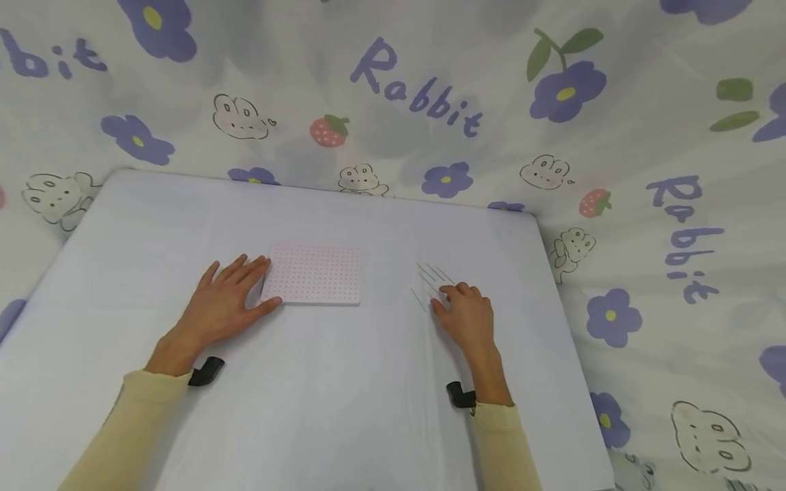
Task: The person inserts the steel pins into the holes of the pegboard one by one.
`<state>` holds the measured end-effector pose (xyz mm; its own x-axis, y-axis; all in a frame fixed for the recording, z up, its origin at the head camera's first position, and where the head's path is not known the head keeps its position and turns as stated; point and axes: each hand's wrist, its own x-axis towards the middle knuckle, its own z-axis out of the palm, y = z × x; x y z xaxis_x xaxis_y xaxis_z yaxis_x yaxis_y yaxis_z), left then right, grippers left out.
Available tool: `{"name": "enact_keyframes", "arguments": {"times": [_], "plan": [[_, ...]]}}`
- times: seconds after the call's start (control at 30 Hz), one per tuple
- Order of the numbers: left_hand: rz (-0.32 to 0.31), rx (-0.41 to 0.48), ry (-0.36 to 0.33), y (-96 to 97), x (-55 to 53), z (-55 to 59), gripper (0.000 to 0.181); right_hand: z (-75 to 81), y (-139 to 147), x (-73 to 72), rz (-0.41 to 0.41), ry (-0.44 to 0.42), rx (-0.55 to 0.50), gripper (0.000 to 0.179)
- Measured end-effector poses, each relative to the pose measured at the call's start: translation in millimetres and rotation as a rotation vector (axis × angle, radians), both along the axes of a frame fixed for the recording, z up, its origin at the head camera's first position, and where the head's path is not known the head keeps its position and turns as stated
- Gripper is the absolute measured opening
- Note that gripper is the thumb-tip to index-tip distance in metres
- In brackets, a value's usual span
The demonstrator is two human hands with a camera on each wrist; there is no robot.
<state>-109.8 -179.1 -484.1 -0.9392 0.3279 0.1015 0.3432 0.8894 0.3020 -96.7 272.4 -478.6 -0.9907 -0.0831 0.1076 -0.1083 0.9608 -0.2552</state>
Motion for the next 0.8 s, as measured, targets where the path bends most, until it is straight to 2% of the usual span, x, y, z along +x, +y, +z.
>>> {"name": "enact_keyframes", "arguments": {"times": [0.3,0.8], "plan": [[-0.001,-0.035,-0.051,4.5,-2.0,1.7,0.082,0.4,-1.4,-2.7,0.013,-0.041,0.061,0.026],[0.005,-0.053,-0.054,4.5,-3.4,5.1,0.081,4.4,-7.7,-5.7,0.036,-0.063,0.115,0.012]]}}
